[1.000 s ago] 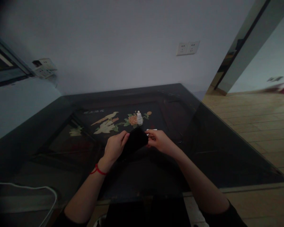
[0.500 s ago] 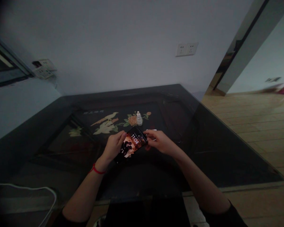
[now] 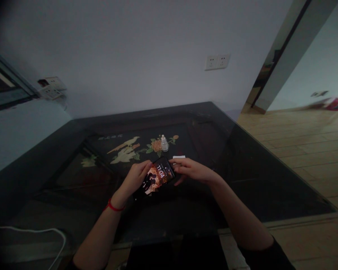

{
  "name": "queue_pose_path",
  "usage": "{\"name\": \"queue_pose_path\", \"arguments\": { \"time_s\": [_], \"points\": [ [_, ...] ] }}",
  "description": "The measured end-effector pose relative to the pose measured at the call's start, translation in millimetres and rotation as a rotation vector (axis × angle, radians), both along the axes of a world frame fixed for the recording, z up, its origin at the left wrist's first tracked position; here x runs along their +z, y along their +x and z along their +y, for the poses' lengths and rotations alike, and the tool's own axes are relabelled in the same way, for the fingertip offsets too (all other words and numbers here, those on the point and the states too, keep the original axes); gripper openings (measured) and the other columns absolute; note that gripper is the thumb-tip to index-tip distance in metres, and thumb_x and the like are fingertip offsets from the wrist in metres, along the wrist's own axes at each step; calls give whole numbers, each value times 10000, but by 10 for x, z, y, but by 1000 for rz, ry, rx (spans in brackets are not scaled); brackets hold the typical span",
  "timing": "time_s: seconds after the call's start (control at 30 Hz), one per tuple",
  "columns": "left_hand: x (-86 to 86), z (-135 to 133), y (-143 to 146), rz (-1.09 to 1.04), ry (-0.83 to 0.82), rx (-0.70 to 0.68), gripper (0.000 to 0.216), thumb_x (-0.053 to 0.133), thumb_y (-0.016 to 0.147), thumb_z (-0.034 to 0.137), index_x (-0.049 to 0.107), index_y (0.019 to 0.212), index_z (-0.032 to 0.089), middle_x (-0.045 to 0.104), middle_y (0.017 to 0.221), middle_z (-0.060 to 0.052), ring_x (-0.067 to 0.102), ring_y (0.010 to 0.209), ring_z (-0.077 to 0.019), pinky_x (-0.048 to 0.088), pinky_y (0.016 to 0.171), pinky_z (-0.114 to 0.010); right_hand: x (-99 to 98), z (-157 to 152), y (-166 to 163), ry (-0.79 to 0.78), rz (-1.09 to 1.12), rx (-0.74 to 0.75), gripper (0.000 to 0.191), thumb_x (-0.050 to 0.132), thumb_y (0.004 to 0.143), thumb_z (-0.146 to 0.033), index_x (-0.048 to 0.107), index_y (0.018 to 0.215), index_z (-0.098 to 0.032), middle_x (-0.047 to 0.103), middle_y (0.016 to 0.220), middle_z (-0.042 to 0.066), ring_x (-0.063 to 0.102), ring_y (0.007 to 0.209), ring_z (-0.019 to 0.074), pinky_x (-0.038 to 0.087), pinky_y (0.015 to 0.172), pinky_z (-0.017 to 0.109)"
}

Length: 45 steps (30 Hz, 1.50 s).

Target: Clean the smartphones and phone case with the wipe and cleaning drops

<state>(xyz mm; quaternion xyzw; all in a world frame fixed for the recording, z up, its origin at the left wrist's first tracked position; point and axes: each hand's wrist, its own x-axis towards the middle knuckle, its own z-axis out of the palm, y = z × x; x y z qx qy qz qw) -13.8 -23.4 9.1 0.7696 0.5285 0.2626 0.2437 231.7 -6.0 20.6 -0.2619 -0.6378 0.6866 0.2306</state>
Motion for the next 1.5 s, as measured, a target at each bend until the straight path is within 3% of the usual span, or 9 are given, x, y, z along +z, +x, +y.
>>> {"name": "queue_pose_path", "arguments": {
  "time_s": [0.1, 0.23, 0.7, 0.97, 1.3, 1.4, 1.5],
  "points": [
    [30, -22, 29, 62, -10, -71, 375, 301, 960, 423, 418, 676, 207, 442, 578, 40, 459, 556, -113, 281, 567, -243, 8, 5, -9, 97, -69, -83, 369, 511, 902, -311, 567, 1242, -178, 632, 1078, 71, 610, 901, 150, 553, 697, 262],
    [45, -39, 63, 155, -5, -120, 346, 323, 960, 384, 446, 691, 204, 460, 592, 35, 463, 558, -112, 280, 572, -238, -27, 32, -31, 234, -152, -62, 331, 513, 896, -280, 611, 1190, -166, 650, 953, 51, 593, 835, 147, 503, 681, 258],
    [68, -47, 73, 296, 14, -142, 361, 336, 967, 389, 542, 737, 203, 535, 605, 15, 515, 572, -125, 283, 565, -232, -27, 27, -46, 223, -186, -84, 317, 504, 768, -184, 623, 1061, -153, 588, 728, -10, 511, 611, 102, 383, 555, 225],
    [13, -15, 34, 390, 50, -143, 394, 310, 970, 419, 576, 769, 208, 565, 625, 2, 528, 578, -139, 267, 550, -244, -20, -12, -90, 224, -236, -111, 313, 480, 749, -150, 603, 1037, -147, 633, 789, 25, 586, 709, 142, 430, 631, 267],
    [25, -13, 20, 163, -14, -160, 386, 339, 943, 393, 512, 665, 187, 435, 552, 45, 423, 532, -94, 258, 534, -226, -26, -18, -126, 191, -150, -125, 279, 521, 756, -178, 617, 1017, -156, 664, 889, 39, 617, 822, 157, 473, 720, 287],
    [17, -4, 31, 68, -72, -121, 325, 360, 937, 412, 558, 790, 199, 514, 601, 44, 482, 572, -105, 302, 552, -221, -35, -25, -139, 148, -127, -185, 366, 508, 735, -153, 589, 1092, -176, 643, 849, 16, 592, 734, 130, 471, 646, 256],
    [18, 9, 23, 21, -114, -114, 267, 398, 929, 431, 559, 945, 219, 563, 621, 54, 516, 563, -115, 338, 558, -224, -65, -41, -170, 27, -101, -148, 468, 498, 722, -151, 548, 1182, -218, 613, 786, -13, 551, 627, 105, 451, 540, 218]
  ]
}}
